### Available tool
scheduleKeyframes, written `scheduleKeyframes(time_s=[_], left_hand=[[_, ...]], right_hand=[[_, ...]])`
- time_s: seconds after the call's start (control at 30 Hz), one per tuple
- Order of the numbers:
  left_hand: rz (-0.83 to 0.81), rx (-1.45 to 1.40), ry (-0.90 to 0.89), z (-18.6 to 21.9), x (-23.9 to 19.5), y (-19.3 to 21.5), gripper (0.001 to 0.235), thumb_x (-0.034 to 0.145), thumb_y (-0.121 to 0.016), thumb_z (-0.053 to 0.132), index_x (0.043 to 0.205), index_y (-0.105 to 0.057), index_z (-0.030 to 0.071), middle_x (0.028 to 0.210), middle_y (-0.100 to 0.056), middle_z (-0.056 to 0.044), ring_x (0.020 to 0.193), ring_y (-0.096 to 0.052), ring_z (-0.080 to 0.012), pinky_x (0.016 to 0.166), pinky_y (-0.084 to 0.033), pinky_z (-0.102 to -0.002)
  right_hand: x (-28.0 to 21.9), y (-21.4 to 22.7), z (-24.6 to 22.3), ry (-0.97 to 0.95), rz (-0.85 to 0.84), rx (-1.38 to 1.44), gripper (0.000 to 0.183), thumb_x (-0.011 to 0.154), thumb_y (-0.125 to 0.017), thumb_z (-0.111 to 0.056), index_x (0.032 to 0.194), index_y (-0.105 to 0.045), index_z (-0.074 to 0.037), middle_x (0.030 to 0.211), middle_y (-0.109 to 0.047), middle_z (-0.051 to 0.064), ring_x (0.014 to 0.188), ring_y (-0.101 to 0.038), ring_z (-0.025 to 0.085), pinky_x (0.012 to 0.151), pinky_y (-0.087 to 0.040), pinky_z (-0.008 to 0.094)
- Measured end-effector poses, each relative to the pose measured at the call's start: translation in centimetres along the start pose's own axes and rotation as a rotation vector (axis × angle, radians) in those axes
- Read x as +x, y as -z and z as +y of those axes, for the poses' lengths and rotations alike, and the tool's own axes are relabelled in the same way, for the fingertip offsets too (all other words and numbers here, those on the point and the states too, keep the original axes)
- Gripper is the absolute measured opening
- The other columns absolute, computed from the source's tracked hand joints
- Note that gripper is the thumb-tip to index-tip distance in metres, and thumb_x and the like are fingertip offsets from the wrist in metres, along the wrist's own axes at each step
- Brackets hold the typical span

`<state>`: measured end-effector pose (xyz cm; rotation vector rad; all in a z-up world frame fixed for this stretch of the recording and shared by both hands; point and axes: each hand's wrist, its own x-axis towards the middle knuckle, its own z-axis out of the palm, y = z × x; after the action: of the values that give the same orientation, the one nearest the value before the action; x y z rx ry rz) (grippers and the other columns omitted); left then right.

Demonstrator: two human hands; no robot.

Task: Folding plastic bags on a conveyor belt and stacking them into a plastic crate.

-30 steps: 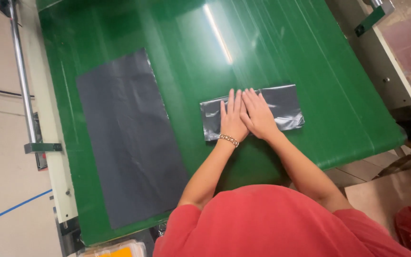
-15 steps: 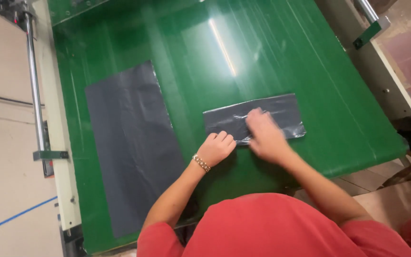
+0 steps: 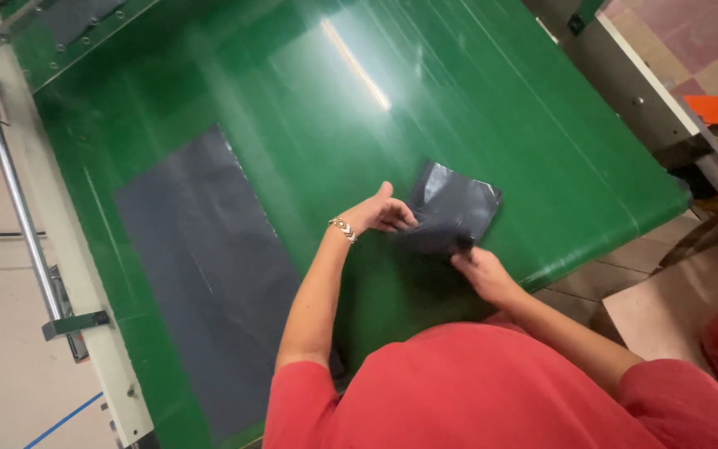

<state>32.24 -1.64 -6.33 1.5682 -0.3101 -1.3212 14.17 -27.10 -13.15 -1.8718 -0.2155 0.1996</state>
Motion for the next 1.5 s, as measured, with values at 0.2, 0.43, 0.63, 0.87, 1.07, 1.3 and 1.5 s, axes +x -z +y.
scheduleKeyframes(time_s=[0.2, 0.43, 0.63, 0.87, 1.07, 1.3, 1.5], left_hand=[[0.647, 0.614, -0.22, -0.4, 0.1, -3.0, 0.038, 0.091, -0.063, 0.05, 0.082, -0.061, 0.012, 0.079, -0.068, -0.012, 0.087, -0.069, -0.0339, 0.075, -0.054, -0.045], [1.233, 0.913, -0.335, -2.7, 3.0, -6.6, 0.034, 0.093, -0.055, 0.054, 0.088, -0.05, 0.021, 0.077, -0.058, -0.002, 0.07, -0.068, -0.0248, 0.059, -0.058, -0.04], [1.339, 0.954, -0.318, -5.3, -9.4, -11.5, 0.055, 0.088, -0.055, 0.062, 0.118, -0.055, 0.015, 0.11, -0.058, -0.005, 0.099, -0.061, -0.0272, 0.066, -0.055, -0.043], [1.156, 1.157, -0.276, -16.7, -26.1, -21.9, 0.09, 0.078, -0.065, 0.068, 0.148, -0.043, 0.015, 0.155, -0.041, -0.013, 0.149, -0.031, -0.0344, 0.114, -0.025, -0.064], [1.425, 1.008, -0.06, -23.4, -33.7, -21.6, 0.077, 0.088, -0.057, 0.067, 0.14, -0.05, 0.009, 0.148, -0.049, -0.012, 0.142, -0.043, -0.0323, 0.11, -0.038, -0.054], [1.363, 1.046, -0.15, -21.7, -30.7, -21.0, 0.083, 0.08, -0.056, 0.075, 0.138, -0.051, 0.015, 0.149, -0.047, -0.007, 0.146, -0.037, -0.0321, 0.112, -0.034, -0.061], [1.568, 1.066, -0.184, -22.3, -25.9, -20.0, 0.07, 0.085, -0.048, 0.074, 0.118, -0.055, 0.013, 0.137, -0.055, -0.001, 0.136, -0.048, -0.0236, 0.11, -0.039, -0.052]], right_hand=[[1.9, 1.0, 1.2, -0.563, 0.306, 0.753, 0.031, 0.104, -0.054, -0.021, 0.13, -0.056, -0.005, 0.115, -0.064, 0.01, 0.099, -0.067, 0.022, 0.083, -0.057, 0.039], [1.8, 4.7, -7.4, -0.63, 0.215, 0.774, 0.026, 0.101, -0.047, -0.015, 0.124, -0.045, -0.005, 0.116, -0.064, 0.019, 0.102, -0.069, 0.036, 0.084, -0.055, 0.055], [-3.4, 2.0, -12.1, -0.218, 0.347, 0.082, 0.028, 0.105, -0.054, -0.008, 0.127, -0.046, 0.005, 0.109, -0.057, 0.024, 0.09, -0.059, 0.033, 0.075, -0.05, 0.046], [-3.1, -13.0, -15.8, 0.689, -0.252, -0.561, 0.072, 0.072, -0.081, -0.027, 0.138, -0.056, -0.009, 0.127, -0.061, 0.012, 0.127, -0.057, 0.032, 0.105, -0.046, 0.046], [-1.4, -20.6, -18.7, 0.462, -0.343, -0.258, 0.068, 0.082, -0.077, -0.02, 0.141, -0.049, -0.001, 0.137, -0.05, 0.017, 0.135, -0.046, 0.038, 0.111, -0.039, 0.051], [-0.1, -23.8, -20.6, 0.005, -0.286, 0.203, 0.054, 0.092, -0.062, -0.003, 0.144, -0.045, -0.004, 0.144, -0.04, 0.013, 0.138, -0.04, 0.032, 0.101, -0.048, 0.05], [1.2, -24.5, -20.9, -0.143, -0.191, 0.658, 0.055, 0.091, -0.044, 0.005, 0.145, -0.04, -0.006, 0.143, -0.044, 0.01, 0.131, -0.048, 0.025, 0.095, -0.058, 0.055]])
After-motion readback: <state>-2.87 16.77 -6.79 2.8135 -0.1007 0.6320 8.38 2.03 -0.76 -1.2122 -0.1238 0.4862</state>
